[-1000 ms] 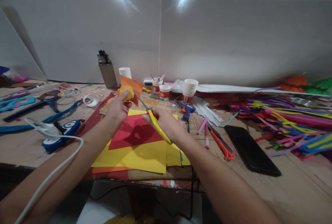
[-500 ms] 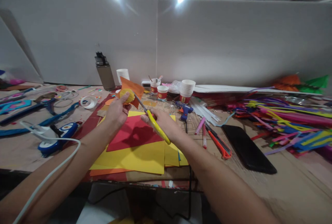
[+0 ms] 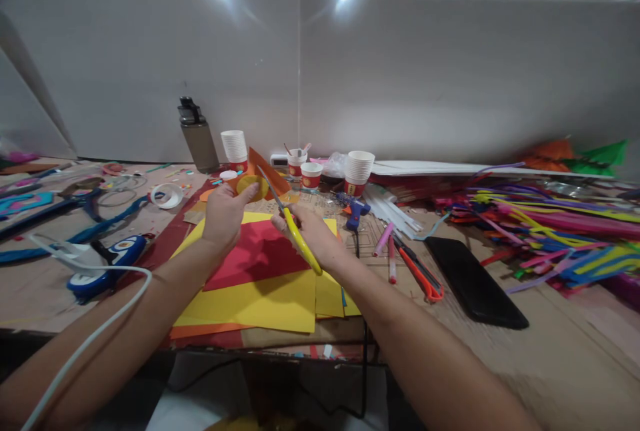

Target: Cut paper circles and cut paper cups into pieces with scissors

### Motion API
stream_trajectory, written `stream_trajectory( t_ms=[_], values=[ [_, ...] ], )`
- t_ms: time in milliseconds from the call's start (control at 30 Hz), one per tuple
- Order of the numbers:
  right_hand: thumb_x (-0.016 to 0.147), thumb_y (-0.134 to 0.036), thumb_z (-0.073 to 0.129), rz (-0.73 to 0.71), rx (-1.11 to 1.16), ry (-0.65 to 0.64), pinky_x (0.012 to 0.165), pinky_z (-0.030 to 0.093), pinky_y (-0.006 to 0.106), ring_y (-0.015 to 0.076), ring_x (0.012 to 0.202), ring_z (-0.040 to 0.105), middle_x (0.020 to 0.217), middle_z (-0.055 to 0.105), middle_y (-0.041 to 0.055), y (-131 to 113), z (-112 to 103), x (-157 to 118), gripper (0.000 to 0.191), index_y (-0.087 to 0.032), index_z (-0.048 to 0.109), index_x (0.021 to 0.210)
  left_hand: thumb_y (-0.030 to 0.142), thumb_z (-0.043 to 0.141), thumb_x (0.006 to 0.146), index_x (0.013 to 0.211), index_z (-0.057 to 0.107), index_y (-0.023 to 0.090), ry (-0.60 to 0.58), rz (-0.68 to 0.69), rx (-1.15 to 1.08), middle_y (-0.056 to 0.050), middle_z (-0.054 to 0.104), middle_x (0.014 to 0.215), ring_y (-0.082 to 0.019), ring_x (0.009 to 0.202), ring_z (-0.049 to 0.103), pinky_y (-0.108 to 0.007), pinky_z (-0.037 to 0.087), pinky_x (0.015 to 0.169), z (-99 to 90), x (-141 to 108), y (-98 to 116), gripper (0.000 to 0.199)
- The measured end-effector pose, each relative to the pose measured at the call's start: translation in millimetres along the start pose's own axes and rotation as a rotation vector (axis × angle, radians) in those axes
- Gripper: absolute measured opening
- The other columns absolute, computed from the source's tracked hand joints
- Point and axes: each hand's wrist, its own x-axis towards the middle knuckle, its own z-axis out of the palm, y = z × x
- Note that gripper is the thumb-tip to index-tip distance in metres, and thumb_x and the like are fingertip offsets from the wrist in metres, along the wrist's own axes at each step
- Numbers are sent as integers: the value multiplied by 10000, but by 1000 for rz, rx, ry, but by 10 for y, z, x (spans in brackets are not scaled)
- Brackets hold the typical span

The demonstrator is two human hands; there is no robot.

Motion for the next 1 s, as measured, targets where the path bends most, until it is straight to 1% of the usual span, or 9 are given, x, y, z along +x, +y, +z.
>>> stream_trajectory(
  t_ms=[67,100,233,333,433,567,667,800,1000],
  values=[
    [862,-514,513,-20,-4,4,469,390,222,95,497,488,665,516,-33,1,10,5,303,-217,468,834,298,759,668,821,718,155,-7,3,-6,-36,722,817,-157,793,649,-273,482,773,7,-6,21,213],
    [865,-506,513,-23,7,5,473,389,220,92,499,483,671,510,-34,5,20,6,295,-215,466,845,300,768,655,821,716,159,-8,-23,-44,-31,719,808,-148,769,646,-260,478,747,15,-9,26,224],
    [878,-481,508,-38,70,10,469,379,210,87,507,465,684,483,-45,38,56,7,270,-220,458,924,303,825,561,783,691,163,13,-254,-211,-4,697,742,-97,636,605,-200,414,579,59,-22,15,294],
    [872,-471,526,-53,55,8,475,376,209,86,521,459,694,480,-43,51,54,10,267,-217,450,907,287,842,522,737,670,151,27,-345,-260,6,675,694,-78,587,575,-185,378,530,76,-34,7,307],
    [860,-479,541,-66,3,21,497,384,218,91,537,460,686,494,-36,55,36,20,283,-210,456,868,260,839,520,716,653,144,36,-365,-276,10,660,673,-71,573,558,-182,368,515,79,-47,11,294],
    [858,-506,530,-71,-36,57,509,388,230,99,541,456,669,500,-32,77,30,32,304,-211,457,838,237,835,532,736,647,144,47,-389,-305,9,658,685,-69,566,550,-185,354,492,88,-57,9,292],
    [866,-502,517,-70,-49,65,514,387,230,100,537,455,657,495,-37,96,38,32,296,-212,462,843,219,829,541,748,640,148,66,-401,-330,15,649,675,-66,556,543,-186,345,483,97,-62,0,289],
    [876,-483,505,-72,-45,71,511,377,221,90,529,446,657,486,-44,97,48,20,276,-213,460,849,204,819,548,732,635,144,58,-396,-339,24,630,638,-59,534,525,-184,337,480,97,-63,2,267],
    [860,-491,516,-57,-76,70,494,355,213,84,526,432,667,486,-40,69,40,10,293,-208,454,818,216,813,547,680,629,137,52,-373,-293,18,637,622,-65,545,544,-184,349,494,86,-52,14,240]
  ],
)
